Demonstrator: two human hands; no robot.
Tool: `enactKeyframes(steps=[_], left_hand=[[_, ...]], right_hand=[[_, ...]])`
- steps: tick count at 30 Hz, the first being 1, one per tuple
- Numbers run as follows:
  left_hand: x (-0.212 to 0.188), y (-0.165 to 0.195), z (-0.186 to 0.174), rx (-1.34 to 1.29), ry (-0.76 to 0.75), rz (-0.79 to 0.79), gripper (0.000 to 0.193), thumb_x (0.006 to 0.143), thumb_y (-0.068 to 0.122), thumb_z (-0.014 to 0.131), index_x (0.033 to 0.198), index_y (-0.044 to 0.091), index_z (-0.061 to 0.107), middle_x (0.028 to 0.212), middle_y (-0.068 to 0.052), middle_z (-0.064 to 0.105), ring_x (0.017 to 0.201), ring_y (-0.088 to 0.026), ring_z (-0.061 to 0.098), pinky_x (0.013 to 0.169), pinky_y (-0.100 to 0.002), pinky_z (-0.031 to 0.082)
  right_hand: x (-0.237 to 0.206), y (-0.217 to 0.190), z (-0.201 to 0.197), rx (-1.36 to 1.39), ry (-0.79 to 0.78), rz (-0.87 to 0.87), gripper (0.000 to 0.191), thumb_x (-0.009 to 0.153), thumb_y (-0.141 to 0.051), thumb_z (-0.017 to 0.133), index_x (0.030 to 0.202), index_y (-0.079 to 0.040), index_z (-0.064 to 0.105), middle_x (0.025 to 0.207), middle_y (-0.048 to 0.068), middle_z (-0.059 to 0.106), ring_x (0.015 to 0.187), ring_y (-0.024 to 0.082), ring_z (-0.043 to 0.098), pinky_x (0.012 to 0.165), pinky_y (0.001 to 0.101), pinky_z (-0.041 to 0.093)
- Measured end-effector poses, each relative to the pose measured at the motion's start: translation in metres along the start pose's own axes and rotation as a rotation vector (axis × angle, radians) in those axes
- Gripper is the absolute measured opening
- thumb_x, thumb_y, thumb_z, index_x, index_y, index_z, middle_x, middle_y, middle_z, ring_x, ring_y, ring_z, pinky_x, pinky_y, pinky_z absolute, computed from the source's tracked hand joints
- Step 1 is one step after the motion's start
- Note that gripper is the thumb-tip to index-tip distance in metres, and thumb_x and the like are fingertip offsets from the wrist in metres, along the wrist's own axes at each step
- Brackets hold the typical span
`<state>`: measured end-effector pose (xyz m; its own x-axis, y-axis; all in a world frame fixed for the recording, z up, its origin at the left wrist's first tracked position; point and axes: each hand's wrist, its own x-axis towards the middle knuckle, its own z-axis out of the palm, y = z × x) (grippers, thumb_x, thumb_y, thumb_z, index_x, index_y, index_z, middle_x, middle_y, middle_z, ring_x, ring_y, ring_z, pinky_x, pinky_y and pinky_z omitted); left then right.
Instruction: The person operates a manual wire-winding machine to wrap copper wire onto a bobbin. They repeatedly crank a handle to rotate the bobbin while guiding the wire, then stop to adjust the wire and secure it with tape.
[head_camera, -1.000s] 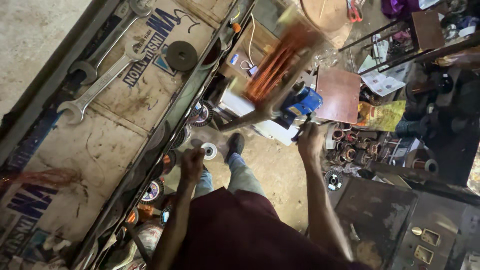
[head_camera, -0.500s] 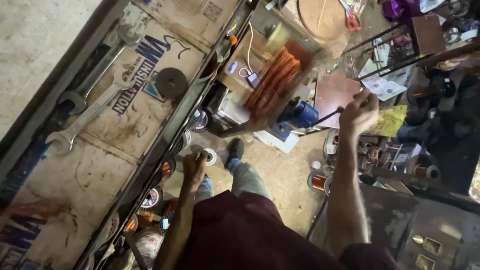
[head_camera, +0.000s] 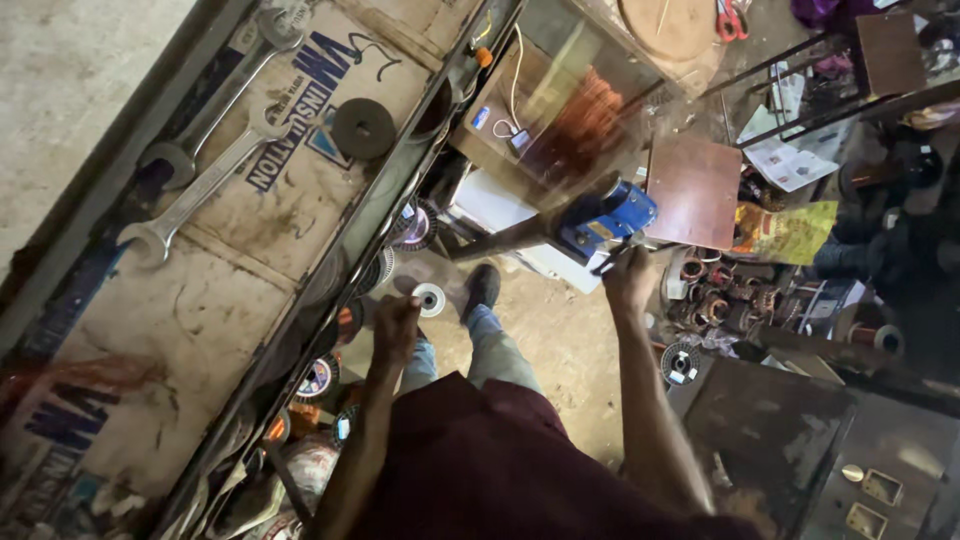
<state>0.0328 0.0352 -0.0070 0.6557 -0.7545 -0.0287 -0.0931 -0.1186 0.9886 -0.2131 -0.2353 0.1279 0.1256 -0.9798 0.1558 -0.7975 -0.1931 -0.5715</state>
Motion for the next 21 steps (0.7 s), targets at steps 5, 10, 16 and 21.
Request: enactKeyframes(steps=[5, 10, 16, 21], left_hand=[[0.014, 0.011, 0.011, -0.004, -0.031, -0.088, 0.052, 0.102, 0.042, 0.059, 0.074, -0.001, 0.061, 0.058, -0.011, 0.050, 0.057, -0.018, 0.050, 0.054, -0.040, 0.036], [0.030, 0.015, 0.023, 0.045, -0.036, -0.086, 0.060, 0.100, 0.050, 0.057, 0.071, -0.002, 0.058, 0.058, -0.015, 0.051, 0.055, -0.017, 0.050, 0.054, -0.043, 0.036], [0.031, 0.006, 0.026, 0.057, -0.027, -0.152, 0.065, 0.101, 0.049, 0.060, 0.068, -0.005, 0.048, 0.057, -0.015, 0.043, 0.060, -0.019, 0.041, 0.057, -0.045, 0.032], [0.020, 0.004, 0.020, 0.070, 0.029, -0.153, 0.056, 0.101, 0.046, 0.060, 0.072, -0.001, 0.051, 0.062, -0.008, 0.047, 0.063, -0.017, 0.045, 0.057, -0.042, 0.037]], right_hand=[[-0.037, -0.032, -0.056, 0.136, 0.108, 0.182, 0.033, 0.109, -0.024, 0.055, 0.090, 0.000, 0.069, 0.066, 0.016, 0.066, 0.056, 0.024, 0.063, 0.054, 0.0408, 0.050], [0.026, -0.047, -0.096, 0.037, 0.477, -0.077, 0.038, 0.110, -0.022, 0.058, 0.083, 0.002, 0.070, 0.072, 0.014, 0.070, 0.059, 0.019, 0.063, 0.057, 0.0363, 0.047], [0.131, -0.040, -0.091, 0.043, 0.290, 0.141, 0.034, 0.105, -0.024, 0.060, 0.087, -0.003, 0.080, 0.073, 0.011, 0.073, 0.054, 0.019, 0.066, 0.051, 0.0360, 0.051], [0.154, -0.021, -0.042, 0.031, -0.003, 0.330, 0.037, 0.101, -0.031, 0.064, 0.083, 0.000, 0.075, 0.068, 0.019, 0.070, 0.053, 0.025, 0.068, 0.052, 0.0422, 0.054]])
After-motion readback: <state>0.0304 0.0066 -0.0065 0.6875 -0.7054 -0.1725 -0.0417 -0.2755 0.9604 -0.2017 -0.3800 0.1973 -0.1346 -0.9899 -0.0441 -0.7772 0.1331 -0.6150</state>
